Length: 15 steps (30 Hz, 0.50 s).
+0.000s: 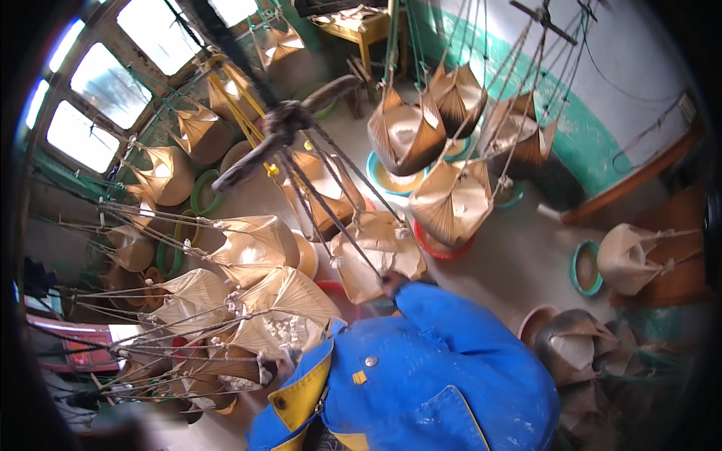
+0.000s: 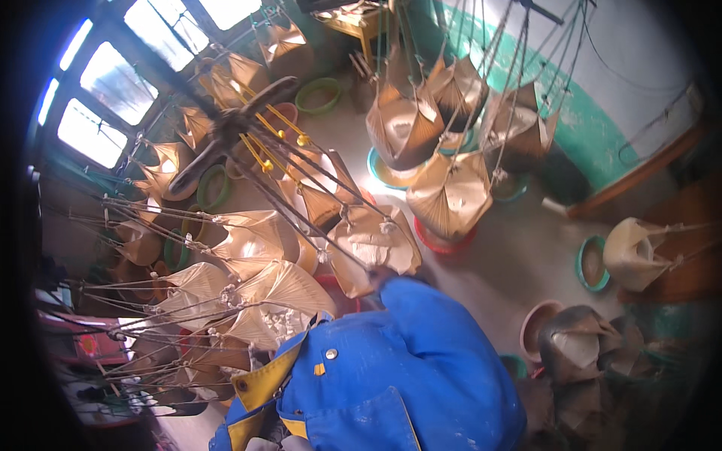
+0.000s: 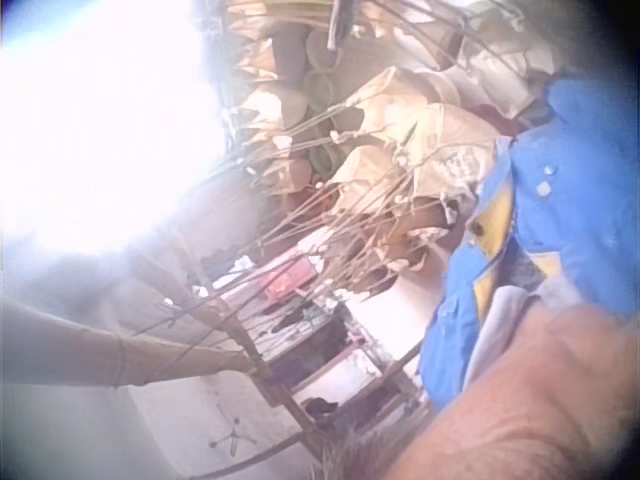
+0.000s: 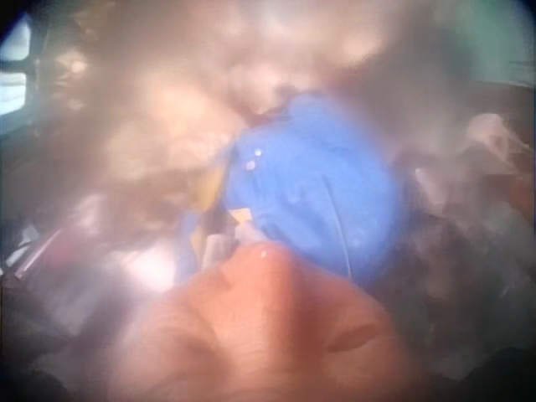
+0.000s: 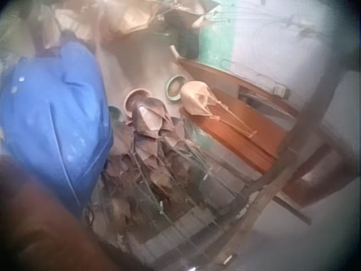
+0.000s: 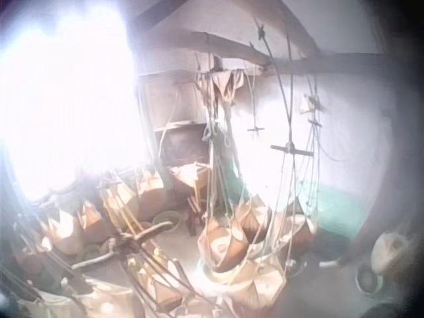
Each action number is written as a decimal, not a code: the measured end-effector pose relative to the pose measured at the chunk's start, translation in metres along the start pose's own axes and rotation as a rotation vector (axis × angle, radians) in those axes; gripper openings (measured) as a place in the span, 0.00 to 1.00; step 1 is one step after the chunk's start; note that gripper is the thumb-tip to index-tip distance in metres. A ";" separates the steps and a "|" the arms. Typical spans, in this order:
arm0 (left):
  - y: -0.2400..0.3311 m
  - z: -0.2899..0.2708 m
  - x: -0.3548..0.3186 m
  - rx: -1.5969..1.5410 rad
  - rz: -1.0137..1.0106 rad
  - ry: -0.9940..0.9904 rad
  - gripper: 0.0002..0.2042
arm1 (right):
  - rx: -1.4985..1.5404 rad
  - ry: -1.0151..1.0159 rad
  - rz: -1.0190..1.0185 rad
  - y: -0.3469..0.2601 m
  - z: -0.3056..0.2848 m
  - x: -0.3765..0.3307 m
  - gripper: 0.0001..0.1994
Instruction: The person stands on a boat deck and repeatedly opens hanging woven baskets to remove white lumpy items, placing them into nearby buckets. The person handles each basket one at a time, shaking and emptying its contents into the buckets.
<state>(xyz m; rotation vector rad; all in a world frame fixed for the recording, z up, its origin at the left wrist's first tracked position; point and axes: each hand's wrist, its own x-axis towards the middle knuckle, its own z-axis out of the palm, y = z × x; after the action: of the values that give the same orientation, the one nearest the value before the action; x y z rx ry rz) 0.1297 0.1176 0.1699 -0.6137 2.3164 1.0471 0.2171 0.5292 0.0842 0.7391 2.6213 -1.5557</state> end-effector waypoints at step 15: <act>0.029 0.013 0.001 -0.073 -0.101 0.003 0.27 | -0.132 -0.221 -0.092 0.002 -0.020 -0.012 0.03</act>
<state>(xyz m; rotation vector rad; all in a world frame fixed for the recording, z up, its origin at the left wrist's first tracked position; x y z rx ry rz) 0.1152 0.1448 0.1784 -0.7529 2.2331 1.0876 0.2327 0.5414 0.0958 0.4184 2.5936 -1.3777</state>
